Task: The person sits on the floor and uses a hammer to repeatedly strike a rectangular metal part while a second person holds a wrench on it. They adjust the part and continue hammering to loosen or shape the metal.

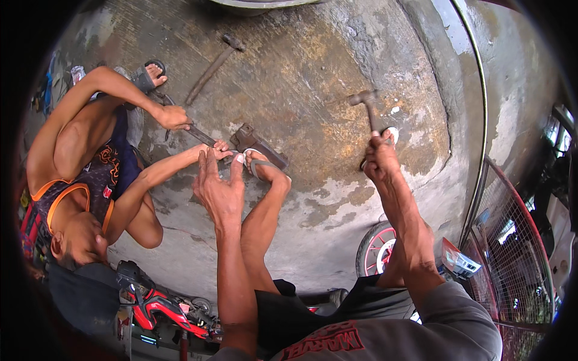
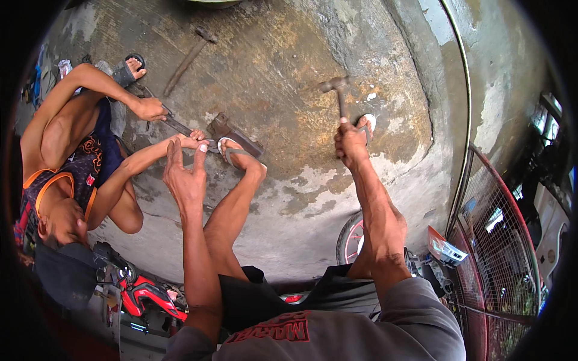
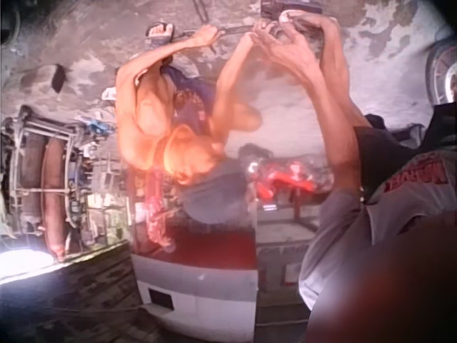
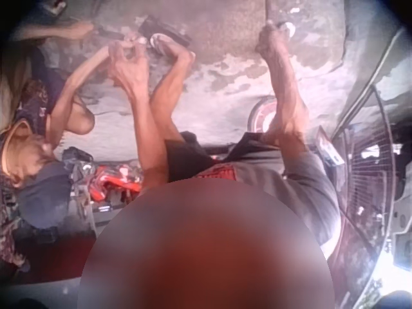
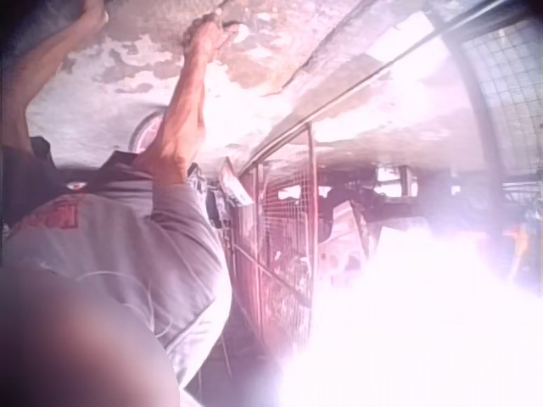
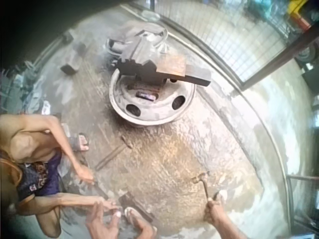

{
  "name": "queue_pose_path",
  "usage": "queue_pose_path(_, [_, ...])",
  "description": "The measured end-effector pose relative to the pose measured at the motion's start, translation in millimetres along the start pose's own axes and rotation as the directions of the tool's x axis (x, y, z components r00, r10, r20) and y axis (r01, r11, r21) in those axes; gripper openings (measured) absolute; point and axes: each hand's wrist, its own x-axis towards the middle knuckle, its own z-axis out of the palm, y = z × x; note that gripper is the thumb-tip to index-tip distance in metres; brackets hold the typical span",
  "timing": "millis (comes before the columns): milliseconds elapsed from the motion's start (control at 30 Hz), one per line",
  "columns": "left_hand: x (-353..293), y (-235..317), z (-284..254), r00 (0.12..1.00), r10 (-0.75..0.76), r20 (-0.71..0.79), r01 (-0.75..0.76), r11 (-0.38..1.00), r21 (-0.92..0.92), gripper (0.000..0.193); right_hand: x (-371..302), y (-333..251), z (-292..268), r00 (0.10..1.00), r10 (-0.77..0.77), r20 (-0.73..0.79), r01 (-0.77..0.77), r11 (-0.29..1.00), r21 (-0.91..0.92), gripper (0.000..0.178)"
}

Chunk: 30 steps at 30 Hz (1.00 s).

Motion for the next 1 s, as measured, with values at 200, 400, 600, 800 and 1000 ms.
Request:
queue_pose_path(200, [3,5,0,0.998,0.061,-0.035,-0.063,0.998,-0.031,0.072,29,-101,-21,0.605,-0.599,-0.524,0.733,0.676,0.073,0.036])
queue_pose_path(400, [11,15,-3,0.998,0.064,-0.019,-0.064,0.998,0.004,0.075,-5,159,148,0.955,0.133,0.266,0.071,0.768,-0.637,0.047])
queue_pose_path(600, [4,3,-7,1.0,-0.003,0.018,0.002,0.999,0.032,0.072,4,69,59,0.976,0.066,0.209,0.046,0.869,-0.492,0.041])
queue_pose_path(800, [-2,3,-10,1.0,0.004,0.01,-0.004,1.0,-0.025,0.07,-47,-117,-80,0.856,-0.475,-0.202,0.479,0.877,-0.032,0.029])
queue_pose_path(1000, [1,-10,0,1.0,0.003,-0.005,-0.003,0.999,-0.043,0.071,4,-94,13,0.557,-0.549,-0.623,0.753,0.651,0.1,0.043])
